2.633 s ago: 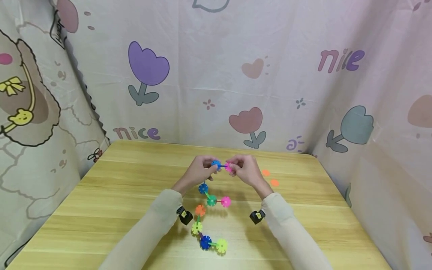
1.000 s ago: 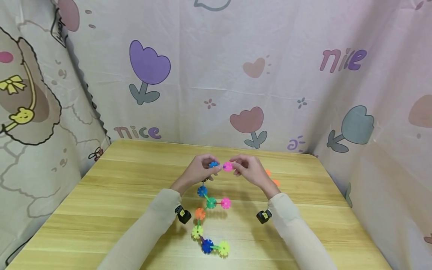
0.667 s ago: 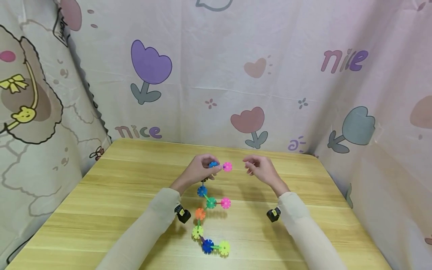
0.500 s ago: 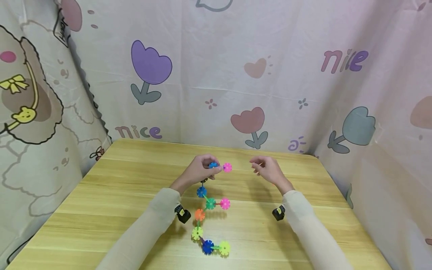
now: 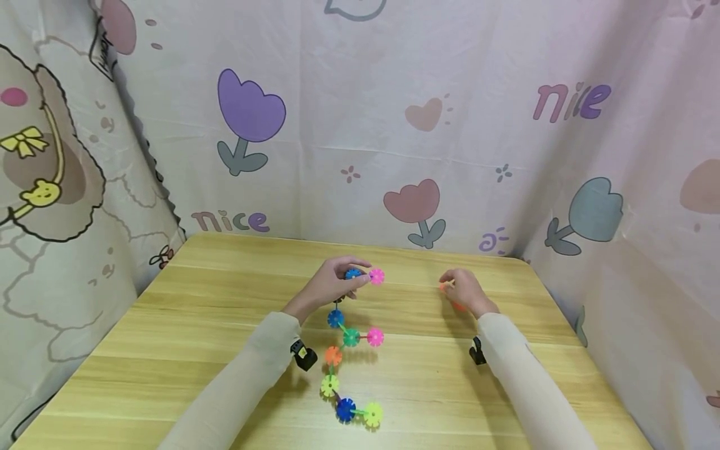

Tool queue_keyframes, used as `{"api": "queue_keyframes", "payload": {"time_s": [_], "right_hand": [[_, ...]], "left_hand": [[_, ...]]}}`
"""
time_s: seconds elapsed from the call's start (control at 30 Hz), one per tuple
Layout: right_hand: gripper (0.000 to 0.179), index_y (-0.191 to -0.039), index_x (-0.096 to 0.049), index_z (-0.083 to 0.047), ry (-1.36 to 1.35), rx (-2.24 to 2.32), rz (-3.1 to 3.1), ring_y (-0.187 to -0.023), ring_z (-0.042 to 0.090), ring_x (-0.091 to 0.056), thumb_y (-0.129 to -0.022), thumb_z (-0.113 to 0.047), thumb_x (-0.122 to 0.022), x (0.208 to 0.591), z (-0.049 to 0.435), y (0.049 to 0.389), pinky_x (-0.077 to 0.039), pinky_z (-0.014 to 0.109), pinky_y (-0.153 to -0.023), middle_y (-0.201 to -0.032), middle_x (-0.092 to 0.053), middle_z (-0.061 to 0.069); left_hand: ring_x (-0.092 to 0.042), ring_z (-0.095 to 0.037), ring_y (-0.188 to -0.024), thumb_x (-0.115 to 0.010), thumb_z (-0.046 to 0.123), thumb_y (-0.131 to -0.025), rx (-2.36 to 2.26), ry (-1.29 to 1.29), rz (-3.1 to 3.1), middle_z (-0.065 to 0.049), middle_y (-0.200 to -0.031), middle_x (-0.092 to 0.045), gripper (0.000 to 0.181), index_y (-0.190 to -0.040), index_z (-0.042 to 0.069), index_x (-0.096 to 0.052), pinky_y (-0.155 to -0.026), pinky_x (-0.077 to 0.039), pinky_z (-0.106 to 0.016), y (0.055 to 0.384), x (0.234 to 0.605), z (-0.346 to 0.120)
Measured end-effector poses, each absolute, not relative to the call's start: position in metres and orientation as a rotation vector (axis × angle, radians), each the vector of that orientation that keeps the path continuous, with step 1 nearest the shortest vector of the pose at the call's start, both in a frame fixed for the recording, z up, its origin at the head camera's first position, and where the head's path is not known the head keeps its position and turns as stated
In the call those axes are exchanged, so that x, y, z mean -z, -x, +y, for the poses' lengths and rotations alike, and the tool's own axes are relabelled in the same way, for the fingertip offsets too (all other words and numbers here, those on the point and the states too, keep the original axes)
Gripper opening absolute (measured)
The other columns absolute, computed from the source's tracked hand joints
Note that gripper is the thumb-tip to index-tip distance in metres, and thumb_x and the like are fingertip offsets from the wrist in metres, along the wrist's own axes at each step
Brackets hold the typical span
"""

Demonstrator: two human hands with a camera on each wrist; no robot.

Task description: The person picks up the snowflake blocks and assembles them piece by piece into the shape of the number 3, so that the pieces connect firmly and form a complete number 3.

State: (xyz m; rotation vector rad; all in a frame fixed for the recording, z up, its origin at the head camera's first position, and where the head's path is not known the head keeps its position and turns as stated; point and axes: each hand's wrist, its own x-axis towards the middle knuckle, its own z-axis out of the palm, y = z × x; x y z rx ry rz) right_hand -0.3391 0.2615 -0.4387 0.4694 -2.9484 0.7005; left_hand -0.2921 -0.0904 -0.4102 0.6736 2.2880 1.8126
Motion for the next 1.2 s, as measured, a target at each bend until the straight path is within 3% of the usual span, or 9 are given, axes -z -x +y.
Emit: {"api": "queue_keyframes", "payload": {"time_s": [0.13,0.27,0.4,0.67,0.97,1.2], "right_hand": [[0.024,-0.113,-0.072,0.008,-0.43,-0.654,-3.005,-0.119,0.052,-0.063,-0.09,0.005,-0.067,0.448,0.268,0.344,-0.049,0.061,-0.106,-0.122,-0.07,0.029],[0.022,-0.111,-0.072,0.009,-0.444,-0.643,-2.999,-0.11,0.048,-0.068,-0.089,0.007,-0.069,0.454,0.271,0.347,-0.055,0.057,-0.099,-0.116,-0.072,0.029],[0.022,-0.11,-0.072,0.01,-0.439,-0.649,-2.987,-0.102,0.042,-0.071,-0.088,0.01,-0.069,0.458,0.27,0.348,-0.058,0.053,-0.093,-0.111,-0.073,0.028],[0.025,-0.115,-0.07,0.005,-0.39,-0.733,-3.002,-0.094,0.033,-0.067,-0.089,0.007,-0.071,0.458,0.266,0.347,-0.058,0.05,-0.088,-0.102,-0.071,0.023],[0.025,-0.113,-0.074,0.003,-0.351,-0.834,-2.977,-0.091,0.029,-0.067,-0.088,0.005,-0.074,0.459,0.267,0.345,-0.059,0.046,-0.085,-0.102,-0.072,0.021],[0.013,-0.103,-0.078,-0.001,-0.339,-0.9,-2.944,-0.09,0.025,-0.067,-0.095,-0.009,-0.074,0.454,0.263,0.34,-0.056,0.041,-0.085,-0.102,-0.077,0.017]], "left_hand": [[-0.065,-0.018,-0.075,-0.069,0.028,-0.1,-1.817,-0.662,2.296,-0.007,-0.092,-0.069,0.033,-0.131,0.016,-0.069,-0.076,-0.064,-0.042,0.292,0.406,-0.093],[-0.062,-0.017,-0.073,-0.069,0.028,-0.101,-1.808,-0.665,2.33,-0.004,-0.09,-0.067,0.031,-0.13,0.018,-0.07,-0.069,-0.061,-0.03,0.293,0.403,-0.095],[-0.06,-0.016,-0.07,-0.068,0.029,-0.101,-1.795,-0.663,2.376,-0.005,-0.092,-0.068,0.031,-0.13,0.019,-0.07,-0.065,-0.058,-0.027,0.294,0.4,-0.096],[-0.056,-0.018,-0.073,-0.067,0.029,-0.102,-1.807,-0.687,2.416,-0.017,-0.109,-0.07,0.033,-0.132,0.017,-0.07,-0.061,-0.055,-0.025,0.297,0.394,-0.097],[-0.059,-0.019,-0.078,-0.069,0.031,-0.1,-1.803,-0.678,2.438,-0.012,-0.111,-0.07,0.033,-0.131,0.02,-0.07,-0.063,-0.056,-0.026,0.298,0.392,-0.098],[-0.058,-0.02,-0.077,-0.069,0.031,-0.101,-1.809,-0.683,2.425,-0.014,-0.113,-0.07,0.031,-0.13,0.021,-0.071,-0.061,-0.054,-0.024,0.298,0.393,-0.097]]}}
